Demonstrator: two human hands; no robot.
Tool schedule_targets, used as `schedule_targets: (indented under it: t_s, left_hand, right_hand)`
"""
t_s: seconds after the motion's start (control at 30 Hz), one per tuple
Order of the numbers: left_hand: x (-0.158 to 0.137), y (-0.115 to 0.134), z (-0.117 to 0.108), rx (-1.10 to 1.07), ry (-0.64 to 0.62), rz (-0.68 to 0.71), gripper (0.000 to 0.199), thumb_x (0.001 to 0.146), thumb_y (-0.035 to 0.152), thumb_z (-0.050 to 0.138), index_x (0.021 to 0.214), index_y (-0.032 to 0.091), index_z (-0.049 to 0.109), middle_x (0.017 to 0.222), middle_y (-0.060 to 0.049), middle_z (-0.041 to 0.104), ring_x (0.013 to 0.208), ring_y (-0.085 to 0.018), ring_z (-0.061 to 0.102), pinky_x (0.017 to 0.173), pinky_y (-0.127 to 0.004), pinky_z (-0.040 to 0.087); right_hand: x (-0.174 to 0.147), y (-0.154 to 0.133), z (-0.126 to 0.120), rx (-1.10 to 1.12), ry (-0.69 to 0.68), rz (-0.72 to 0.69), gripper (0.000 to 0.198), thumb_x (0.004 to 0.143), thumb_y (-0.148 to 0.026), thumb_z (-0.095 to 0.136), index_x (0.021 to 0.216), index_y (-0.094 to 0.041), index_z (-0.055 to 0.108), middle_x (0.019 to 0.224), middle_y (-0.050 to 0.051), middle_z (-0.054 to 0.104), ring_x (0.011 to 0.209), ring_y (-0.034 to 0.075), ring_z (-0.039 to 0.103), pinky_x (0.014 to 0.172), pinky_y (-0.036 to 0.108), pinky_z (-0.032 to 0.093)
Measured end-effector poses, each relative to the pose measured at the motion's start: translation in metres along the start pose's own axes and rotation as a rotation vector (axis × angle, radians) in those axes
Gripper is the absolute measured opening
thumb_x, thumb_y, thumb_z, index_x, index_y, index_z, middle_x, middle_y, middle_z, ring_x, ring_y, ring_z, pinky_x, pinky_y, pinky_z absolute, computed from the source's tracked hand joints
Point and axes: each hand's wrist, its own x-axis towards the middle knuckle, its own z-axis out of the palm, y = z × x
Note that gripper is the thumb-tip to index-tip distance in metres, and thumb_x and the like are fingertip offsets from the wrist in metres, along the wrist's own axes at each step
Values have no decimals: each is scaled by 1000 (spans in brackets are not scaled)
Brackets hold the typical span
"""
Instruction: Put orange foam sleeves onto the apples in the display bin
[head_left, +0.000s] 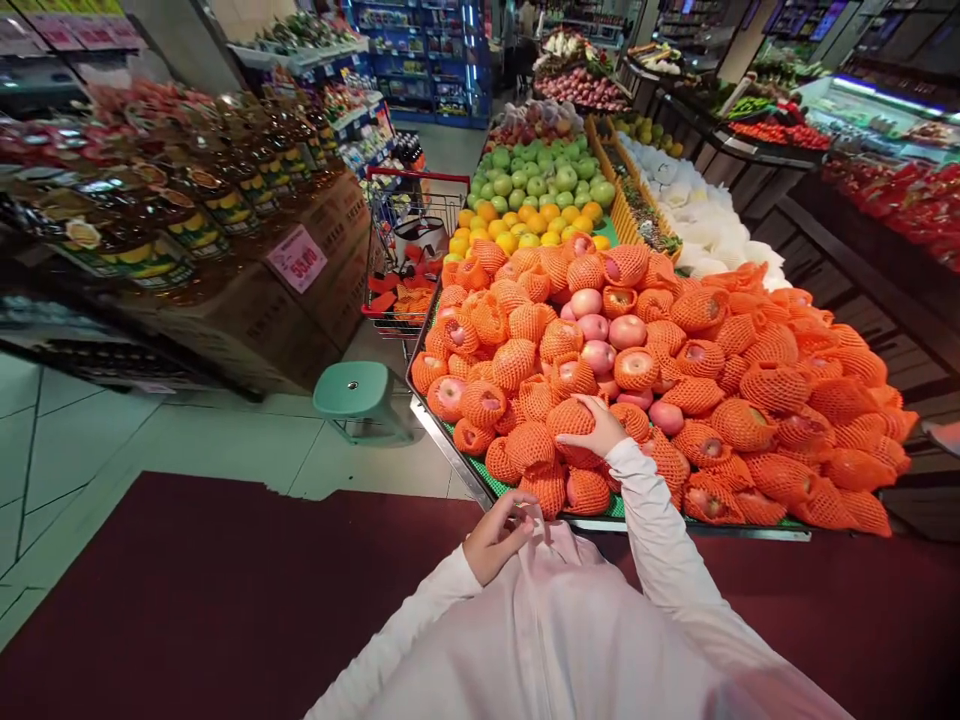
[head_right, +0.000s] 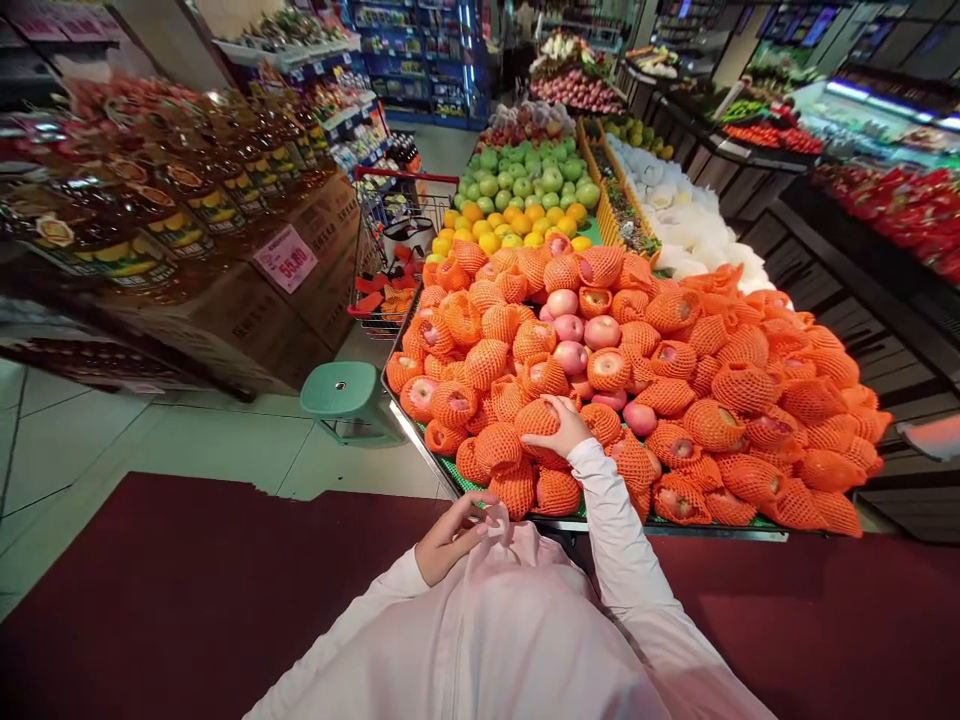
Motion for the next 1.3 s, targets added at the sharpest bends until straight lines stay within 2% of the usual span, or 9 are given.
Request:
schedule_targets:
  t_s: [0.2, 0.33, 0.43, 0.53, 0.67, 0.77, 1.0, 1.17, 1.3]
  left_hand:
    - [7, -5, -2, -55, 43, -15, 43, 89, 54, 56, 114, 19, 55, 98, -8, 64, 90, -20, 58, 78, -31, 42]
    - [21, -6, 6, -60, -20, -32, 41, 88, 53, 58, 110, 18, 57, 103, -9, 64, 95, -21, 59, 83, -34, 44]
    - [31, -7, 14, -23, -106, -46, 40, 88, 52, 58, 109, 18, 59, 100, -8, 65, 92, -20, 59, 83, -33, 44]
    - [41, -10, 23, -16, -195, -69, 39, 88, 52, 58, 108, 18, 61, 94, -7, 66, 85, -19, 59, 78, -31, 44]
    - [51, -15, 35, -38, -277, -75, 38, 88, 51, 58, 106, 18, 61, 95, -7, 66, 86, -19, 60, 79, -31, 44]
    - [57, -17, 45, -26, -305, -68, 39, 87, 52, 59, 106, 18, 62, 99, -8, 66, 92, -21, 60, 84, -33, 45]
    - [68, -18, 74, -8, -346, -89, 39, 88, 51, 59, 105, 17, 63, 98, -9, 66, 93, -22, 60, 83, -33, 45]
    - [83, -10, 102, 58, -315, -37, 35, 88, 49, 58, 104, 18, 63, 97, -8, 66, 92, -22, 60, 85, -34, 46]
    - [103, 0, 130, 278, -202, 177, 32, 89, 42, 56, 111, 20, 61, 115, -12, 60, 101, -23, 58, 83, -35, 48]
  right_hand:
    - [-25, -14, 7, -273, 278, -7, 88, 66, -62, 75, 136, -14, 51, 137, 22, 46, 128, 40, 45, 109, 57, 36]
    - [-52, -11, -1, -220, 238, -61, 86, 74, -52, 73, 146, -19, 38, 143, 17, 45, 135, 34, 42, 112, 54, 36]
    - [-75, 1, -15, -165, 240, -51, 75, 81, -43, 69, 146, -21, 39, 141, 14, 50, 132, 29, 47, 112, 50, 39]
    - [-100, 14, -32, -128, 281, -12, 55, 86, -37, 64, 137, -22, 51, 129, 11, 62, 121, 26, 58, 107, 46, 44]
    - [-129, 27, -48, -116, 315, -2, 19, 91, -33, 56, 97, -22, 71, 95, 7, 73, 94, 22, 67, 92, 40, 52]
    - [-147, 36, -52, -144, 274, 28, 20, 93, -29, 54, 85, -20, 70, 87, 6, 72, 86, 20, 66, 84, 37, 52]
    - [-177, 74, -54, -224, 21, 194, 13, 85, -18, 60, 94, -20, 70, 95, 5, 73, 89, 21, 66, 82, 34, 50]
    - [-184, 102, -79, -246, 81, 228, 32, 78, -4, 51, 97, -20, 70, 99, 6, 71, 96, 22, 62, 88, 37, 49]
    - [-178, 117, -98, -340, 215, 228, 39, 77, -7, 52, 112, -18, 68, 117, 11, 65, 110, 27, 55, 100, 44, 46]
